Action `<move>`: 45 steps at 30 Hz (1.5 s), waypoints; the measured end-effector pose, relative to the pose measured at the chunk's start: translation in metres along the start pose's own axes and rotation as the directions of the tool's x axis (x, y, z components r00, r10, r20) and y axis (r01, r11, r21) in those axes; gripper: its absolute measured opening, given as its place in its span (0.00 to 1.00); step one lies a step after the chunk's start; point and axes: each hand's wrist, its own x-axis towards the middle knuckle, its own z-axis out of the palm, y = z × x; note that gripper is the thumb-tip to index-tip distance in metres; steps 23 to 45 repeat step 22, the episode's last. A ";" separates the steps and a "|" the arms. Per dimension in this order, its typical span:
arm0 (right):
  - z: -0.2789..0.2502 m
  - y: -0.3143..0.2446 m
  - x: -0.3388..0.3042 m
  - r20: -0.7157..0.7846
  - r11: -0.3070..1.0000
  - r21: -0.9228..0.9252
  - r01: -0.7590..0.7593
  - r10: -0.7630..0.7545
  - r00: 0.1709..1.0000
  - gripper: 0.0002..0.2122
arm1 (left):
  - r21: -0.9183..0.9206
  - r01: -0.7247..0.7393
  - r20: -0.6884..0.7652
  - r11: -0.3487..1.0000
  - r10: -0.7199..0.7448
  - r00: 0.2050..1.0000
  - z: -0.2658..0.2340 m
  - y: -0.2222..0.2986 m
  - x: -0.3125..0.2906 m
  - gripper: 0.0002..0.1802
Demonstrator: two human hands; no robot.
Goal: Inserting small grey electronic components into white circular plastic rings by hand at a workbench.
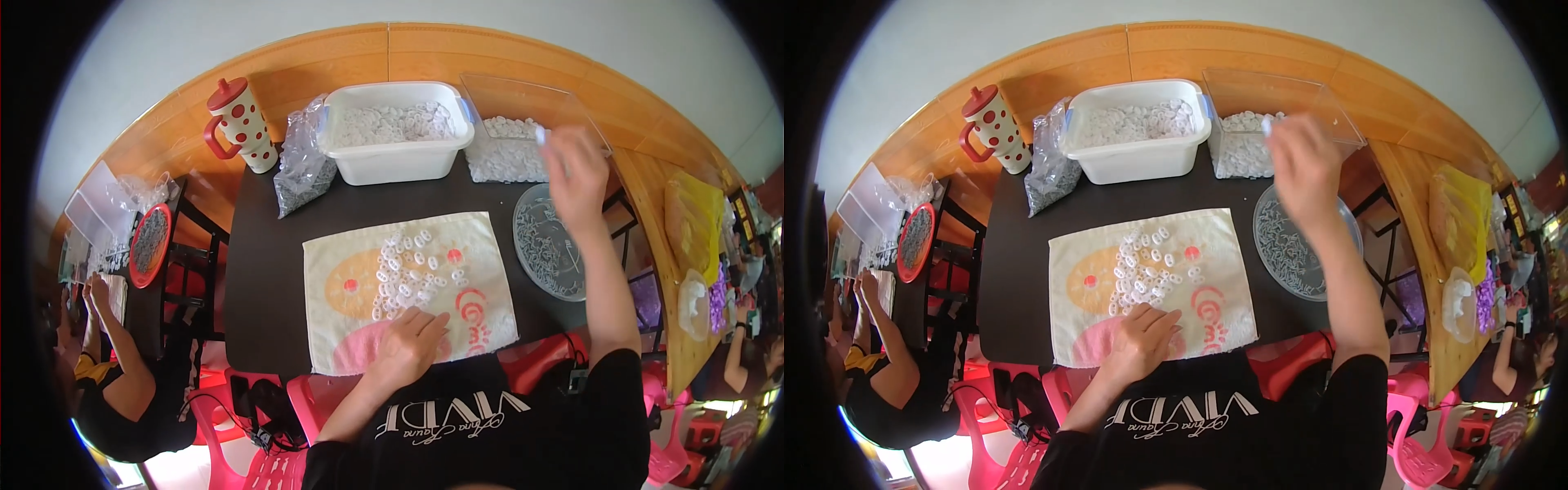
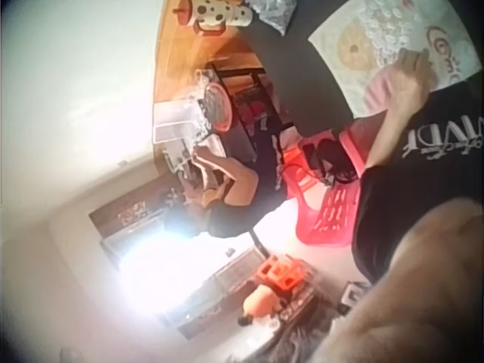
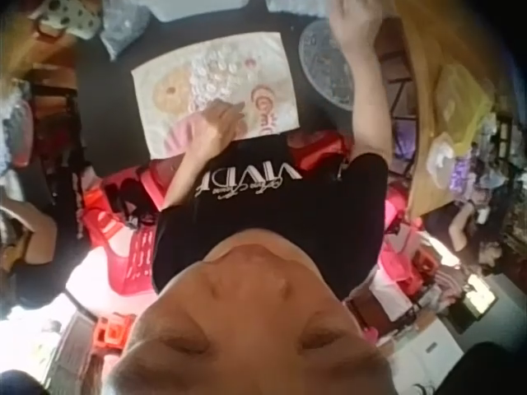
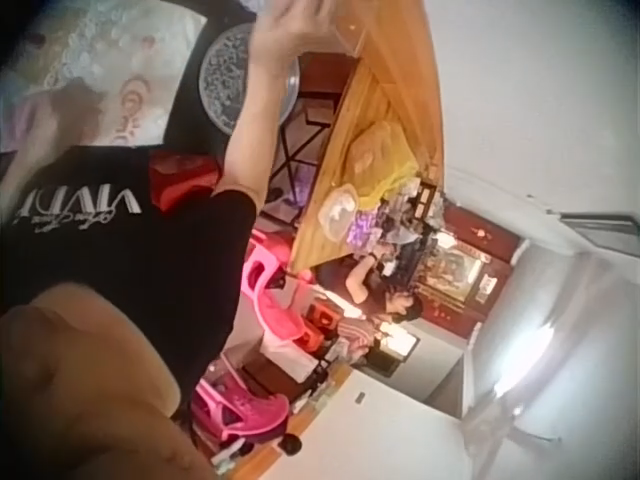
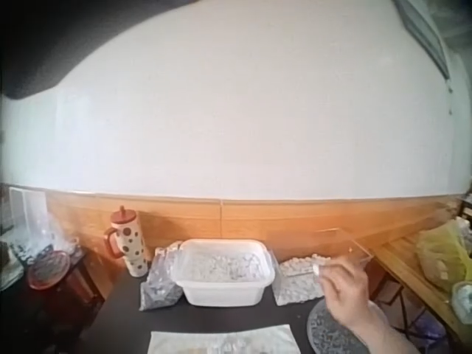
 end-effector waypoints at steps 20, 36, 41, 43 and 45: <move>0.075 -0.092 -0.115 0.685 0.926 0.210 -0.313 0.088 0.723 0.10 | 0.011 -0.022 -0.059 1.000 0.022 0.998 0.004 0.005 -0.008 0.15; 0.064 -0.088 -0.123 0.822 0.738 0.282 -0.614 0.144 0.551 0.10 | -0.010 0.012 -0.101 1.000 -0.013 0.995 0.002 0.006 -0.009 0.14; 0.064 -0.088 -0.123 0.822 0.738 0.282 -0.614 0.144 0.551 0.10 | -0.010 0.012 -0.101 1.000 -0.013 0.995 0.002 0.006 -0.009 0.14; 0.064 -0.088 -0.123 0.822 0.738 0.282 -0.614 0.144 0.551 0.10 | -0.010 0.012 -0.101 1.000 -0.013 0.995 0.002 0.006 -0.009 0.14; 0.064 -0.088 -0.123 0.822 0.738 0.282 -0.614 0.144 0.551 0.10 | -0.010 0.012 -0.101 1.000 -0.013 0.995 0.002 0.006 -0.009 0.14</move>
